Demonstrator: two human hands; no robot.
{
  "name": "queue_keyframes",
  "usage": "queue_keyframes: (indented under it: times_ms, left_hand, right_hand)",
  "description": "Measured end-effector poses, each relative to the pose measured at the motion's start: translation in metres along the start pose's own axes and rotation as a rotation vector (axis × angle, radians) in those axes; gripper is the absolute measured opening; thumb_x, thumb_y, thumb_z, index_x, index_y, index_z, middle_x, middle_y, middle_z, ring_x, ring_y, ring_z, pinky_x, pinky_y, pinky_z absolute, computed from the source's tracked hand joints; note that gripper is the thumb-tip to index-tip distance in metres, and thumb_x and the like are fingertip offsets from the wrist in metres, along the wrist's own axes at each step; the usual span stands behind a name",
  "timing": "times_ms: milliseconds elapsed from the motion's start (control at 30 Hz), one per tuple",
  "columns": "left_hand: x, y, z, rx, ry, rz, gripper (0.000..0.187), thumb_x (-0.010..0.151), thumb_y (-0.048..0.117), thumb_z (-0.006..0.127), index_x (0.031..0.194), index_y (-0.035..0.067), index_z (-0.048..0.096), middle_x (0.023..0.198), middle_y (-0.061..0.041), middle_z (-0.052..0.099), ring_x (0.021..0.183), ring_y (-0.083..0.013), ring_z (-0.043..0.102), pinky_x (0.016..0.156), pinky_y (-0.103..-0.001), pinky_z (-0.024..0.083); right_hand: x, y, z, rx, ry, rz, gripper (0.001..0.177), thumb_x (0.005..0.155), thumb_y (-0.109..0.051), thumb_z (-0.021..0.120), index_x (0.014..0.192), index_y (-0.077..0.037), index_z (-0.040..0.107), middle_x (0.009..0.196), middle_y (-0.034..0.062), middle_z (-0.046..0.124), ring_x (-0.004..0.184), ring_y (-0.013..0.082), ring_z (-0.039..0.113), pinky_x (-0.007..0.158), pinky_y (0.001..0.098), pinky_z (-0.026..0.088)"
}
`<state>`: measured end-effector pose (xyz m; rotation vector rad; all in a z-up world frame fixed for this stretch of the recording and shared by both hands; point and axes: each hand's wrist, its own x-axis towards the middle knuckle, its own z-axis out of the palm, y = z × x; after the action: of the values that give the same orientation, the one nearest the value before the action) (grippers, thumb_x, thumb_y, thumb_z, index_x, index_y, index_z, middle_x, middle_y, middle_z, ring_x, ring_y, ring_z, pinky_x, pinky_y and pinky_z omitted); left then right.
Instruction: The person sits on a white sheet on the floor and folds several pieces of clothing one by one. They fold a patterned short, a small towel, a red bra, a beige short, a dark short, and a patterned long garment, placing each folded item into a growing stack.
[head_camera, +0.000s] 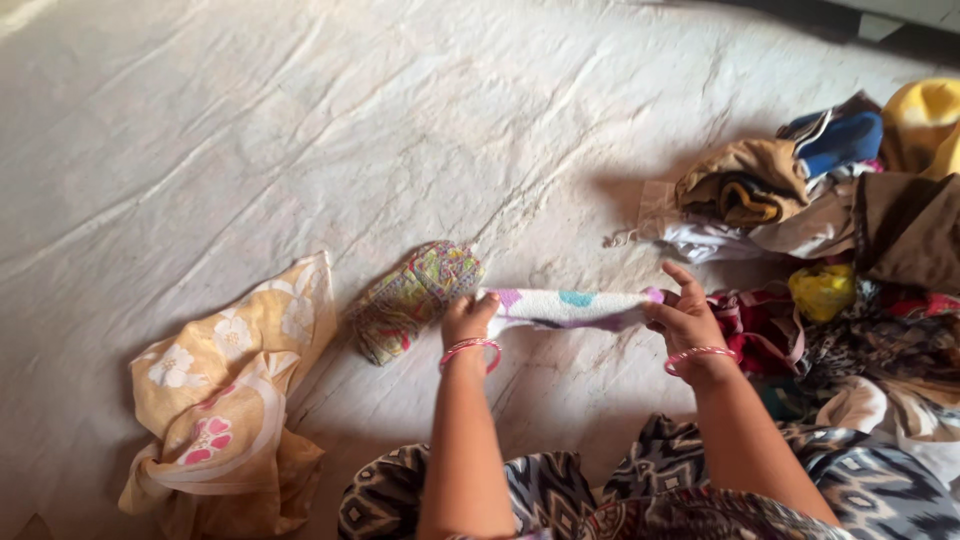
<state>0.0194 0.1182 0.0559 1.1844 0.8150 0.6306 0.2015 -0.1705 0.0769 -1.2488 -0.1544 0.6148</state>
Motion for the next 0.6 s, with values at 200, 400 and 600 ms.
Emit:
queue_keyframes:
  times_ms: [200,400,600]
  left_hand:
    - [-0.034,0.1,-0.008,0.014,-0.159,0.413,0.014,0.086,0.012,0.08,0.097,0.006,0.074,0.142,0.016,0.05,0.108,-0.0056,0.064,0.09,-0.028,0.054]
    - [-0.034,0.102,-0.023,-0.292,-0.24,0.143,0.018,0.087,0.014,0.085,0.092,0.01,0.068,0.092,-0.001,0.069,0.083,-0.0089,0.061,0.078,-0.027,0.05]
    - [-0.012,0.056,-0.013,0.431,0.177,0.161,0.036,0.075,0.032,0.088,0.087,0.003,0.069,0.079,-0.004,0.071,0.073,-0.0167,0.066,0.07,-0.032,0.055]
  right_hand:
    - [-0.032,-0.07,0.037,-1.093,-0.067,-0.515,0.032,0.087,-0.014,0.078,0.118,-0.01,0.075,0.108,0.0097,0.074,0.101,0.0228,0.064,0.091,0.0336,0.051]
    - [-0.016,-0.077,0.031,-0.129,-0.088,0.028,0.026,0.099,-0.021,0.066,0.119,-0.005,0.072,0.099,0.0098,0.074,0.07,0.0196,0.053,0.06,0.0322,0.04]
    - [0.011,-0.045,0.061,-0.317,0.025,0.11,0.024,0.095,-0.021,0.069,0.11,-0.002,0.066,0.089,0.0086,0.071,0.065,0.015,0.066,0.055,0.0272,0.054]
